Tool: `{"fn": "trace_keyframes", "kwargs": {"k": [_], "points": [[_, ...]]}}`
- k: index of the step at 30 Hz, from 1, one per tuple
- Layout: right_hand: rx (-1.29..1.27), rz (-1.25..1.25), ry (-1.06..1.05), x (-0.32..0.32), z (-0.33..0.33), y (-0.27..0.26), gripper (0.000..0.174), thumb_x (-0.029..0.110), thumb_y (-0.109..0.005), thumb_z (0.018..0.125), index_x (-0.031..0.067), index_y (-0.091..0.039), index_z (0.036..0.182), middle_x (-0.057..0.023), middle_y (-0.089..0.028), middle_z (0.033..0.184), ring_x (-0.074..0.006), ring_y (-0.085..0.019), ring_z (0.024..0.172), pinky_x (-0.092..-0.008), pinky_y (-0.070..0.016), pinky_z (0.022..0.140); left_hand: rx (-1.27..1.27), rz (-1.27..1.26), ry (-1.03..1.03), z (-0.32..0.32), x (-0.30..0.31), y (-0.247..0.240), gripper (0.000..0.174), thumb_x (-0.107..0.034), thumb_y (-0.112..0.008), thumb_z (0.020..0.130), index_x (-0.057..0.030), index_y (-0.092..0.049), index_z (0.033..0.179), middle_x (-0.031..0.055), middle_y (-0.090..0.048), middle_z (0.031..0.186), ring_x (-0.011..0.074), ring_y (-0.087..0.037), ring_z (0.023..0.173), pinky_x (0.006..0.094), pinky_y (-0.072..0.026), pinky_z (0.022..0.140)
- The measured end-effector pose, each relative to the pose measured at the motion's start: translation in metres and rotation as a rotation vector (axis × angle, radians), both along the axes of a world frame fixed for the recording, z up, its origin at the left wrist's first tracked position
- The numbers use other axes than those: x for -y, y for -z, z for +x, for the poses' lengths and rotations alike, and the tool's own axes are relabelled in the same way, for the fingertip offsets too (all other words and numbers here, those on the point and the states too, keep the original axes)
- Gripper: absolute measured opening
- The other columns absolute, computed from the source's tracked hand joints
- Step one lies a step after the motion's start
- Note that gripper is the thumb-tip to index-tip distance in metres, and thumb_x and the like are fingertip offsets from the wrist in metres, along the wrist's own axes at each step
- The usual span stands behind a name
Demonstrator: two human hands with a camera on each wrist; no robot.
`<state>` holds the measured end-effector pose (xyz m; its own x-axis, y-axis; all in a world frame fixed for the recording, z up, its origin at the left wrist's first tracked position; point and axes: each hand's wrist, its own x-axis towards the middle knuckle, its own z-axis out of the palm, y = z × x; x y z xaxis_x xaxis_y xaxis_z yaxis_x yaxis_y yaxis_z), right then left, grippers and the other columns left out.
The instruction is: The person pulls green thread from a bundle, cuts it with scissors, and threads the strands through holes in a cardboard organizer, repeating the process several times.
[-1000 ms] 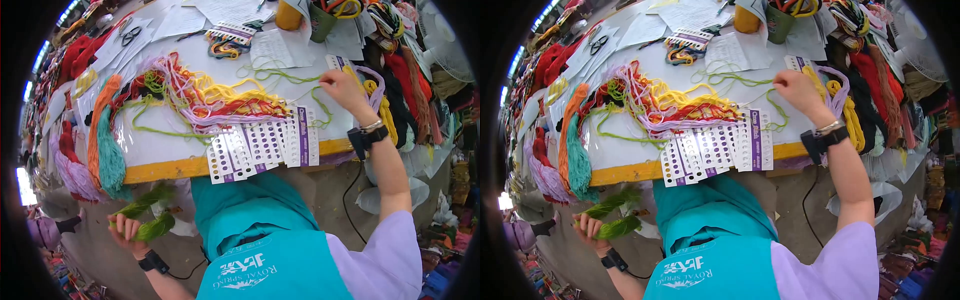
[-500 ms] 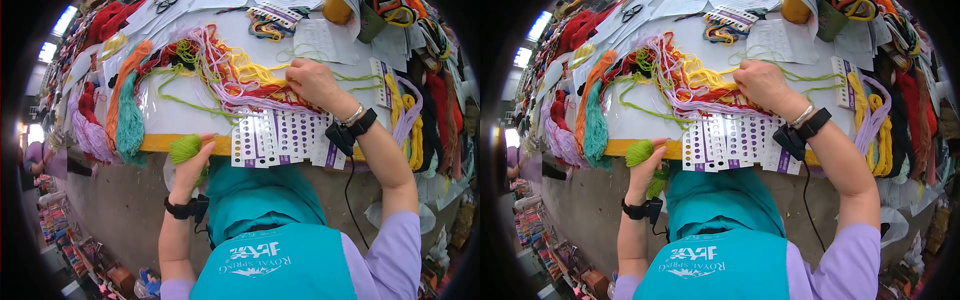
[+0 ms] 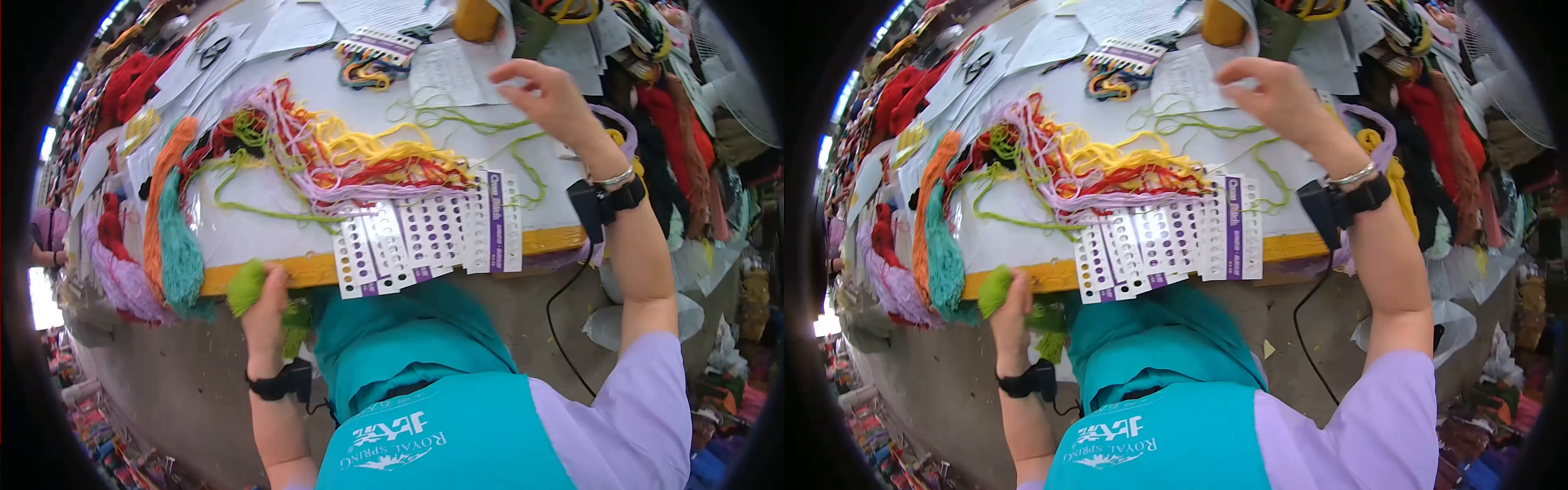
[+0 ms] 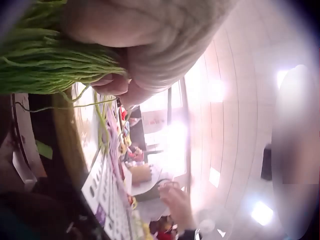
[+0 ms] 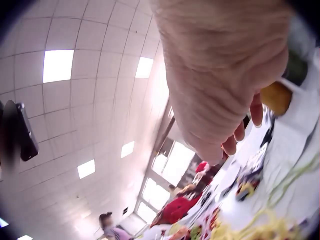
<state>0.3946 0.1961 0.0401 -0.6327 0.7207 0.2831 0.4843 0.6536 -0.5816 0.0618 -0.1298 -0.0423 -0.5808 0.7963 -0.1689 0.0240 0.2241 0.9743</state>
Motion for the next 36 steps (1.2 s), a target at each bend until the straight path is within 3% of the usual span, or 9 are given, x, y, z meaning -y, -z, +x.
{"fn": "trace_keyframes", "kwargs": {"k": [3,7,17,20,26,30,32,34,36], "points": [[0.123,0.135,0.242,-0.035,0.068,0.014,0.019,0.016,-0.063,0.086,0.0021,-0.067,0.098,-0.0106,-0.07,0.089,-0.0213,-0.066,0.078,-0.0324,-0.0507,0.073,0.215,0.057,-0.136,-0.023,0.009,-0.004,0.018,-0.013,-0.061,0.093,-0.0019,-0.062,0.106,-0.0045,-0.048,0.073,0.003,-0.037,0.053,0.0195,-0.0264,0.047],[0.232,0.064,0.393,-0.054,0.114,0.051,0.022,0.018,-0.065,0.08,0.0028,-0.067,0.095,-0.0121,-0.068,0.091,-0.0259,-0.065,0.086,-0.0346,-0.0498,0.077,0.427,0.207,-0.173,-0.03,0.008,-0.019,0.05,-0.014,-0.053,0.097,-0.0015,-0.036,0.143,-0.0032,-0.046,0.075,0.0039,-0.034,0.051,0.0181,-0.0264,0.045],[0.531,0.476,0.242,-0.058,0.086,0.077,0.016,0.014,-0.062,0.077,0.009,-0.067,0.091,-0.0084,-0.063,0.094,-0.0296,-0.057,0.096,-0.041,-0.0487,0.084,0.774,0.736,-0.048,-0.067,0.042,-0.028,0.046,-0.012,-0.046,0.1,-0.0003,-0.036,0.143,-0.0012,-0.042,0.07,0.0054,-0.034,0.049,0.0188,-0.0315,0.044],[0.263,0.448,0.225,-0.054,0.084,0.067,0.012,0.012,-0.062,0.082,0.0064,-0.064,0.092,-0.0048,-0.062,0.082,-0.0241,-0.06,0.083,-0.037,-0.0507,0.076,0.903,0.888,0.072,-0.069,0.053,-0.031,0.049,-0.013,-0.051,0.098,-0.0016,-0.037,0.143,-0.0008,-0.047,0.069,0.0056,-0.038,0.047,0.0184,-0.0347,0.042],[-0.498,-0.492,0.027,0.004,0.041,-0.03,0.015,0.015,-0.061,0.093,0.0008,-0.061,0.095,0.0017,-0.056,0.068,-0.0041,-0.051,0.058,-0.0194,-0.0418,0.053,1.121,1.028,0.343,-0.008,0.02,-0.075,0.059,-0.01,-0.06,0.093,-0.004,-0.034,0.146,0.0043,-0.054,0.095,0.0053,-0.044,0.049,0.0186,-0.0388,0.043],[-0.438,-0.63,-0.262,0.061,-0.005,-0.075,0.012,0.013,-0.06,0.094,0.0012,-0.061,0.094,0.0015,-0.058,0.072,-0.002,-0.05,0.061,-0.0179,-0.0396,0.053,0.691,0.747,0.268,-0.003,0.012,-0.067,0.066,-0.017,-0.064,0.09,-0.0008,-0.034,0.146,0.0167,-0.039,0.146,0.0072,-0.048,0.066,0.0189,-0.0419,0.056],[-0.35,-0.575,-0.35,0.103,-0.042,-0.075,0.01,0.01,-0.059,0.093,0.0025,-0.063,0.098,0.0025,-0.061,0.078,-0.0017,-0.048,0.063,-0.0188,-0.0381,0.054,0.357,0.592,0.338,0.026,-0.008,-0.086,0.075,-0.023,-0.068,0.085,0.0033,-0.033,0.145,0.0226,-0.023,0.155,0.0078,-0.051,0.066,0.0204,-0.0438,0.057],[-0.368,-0.435,-0.6,0.145,-0.081,-0.049,0.01,0.008,-0.06,0.091,0.0014,-0.063,0.098,0.0009,-0.062,0.076,-0.0028,-0.053,0.066,-0.0202,-0.0413,0.056,0.239,0.516,0.442,0.049,-0.009,-0.096,0.078,-0.027,-0.071,0.083,0.0015,-0.033,0.146,0.0233,-0.044,0.141,0.0113,-0.06,0.071,0.0238,-0.0483,0.062],[-0.323,-0.627,-0.739,0.192,-0.102,-0.057,0.009,0.005,-0.059,0.089,0.0004,-0.062,0.097,-0.0018,-0.062,0.076,-0.0041,-0.054,0.068,-0.0226,-0.0434,0.057,0.273,0.254,0.497,0.06,0.01,-0.098,0.07,-0.017,-0.073,0.081,0.0031,-0.041,0.14,0.0145,-0.063,0.111,0.0118,-0.062,0.071,0.0239,-0.0487,0.063]]}}
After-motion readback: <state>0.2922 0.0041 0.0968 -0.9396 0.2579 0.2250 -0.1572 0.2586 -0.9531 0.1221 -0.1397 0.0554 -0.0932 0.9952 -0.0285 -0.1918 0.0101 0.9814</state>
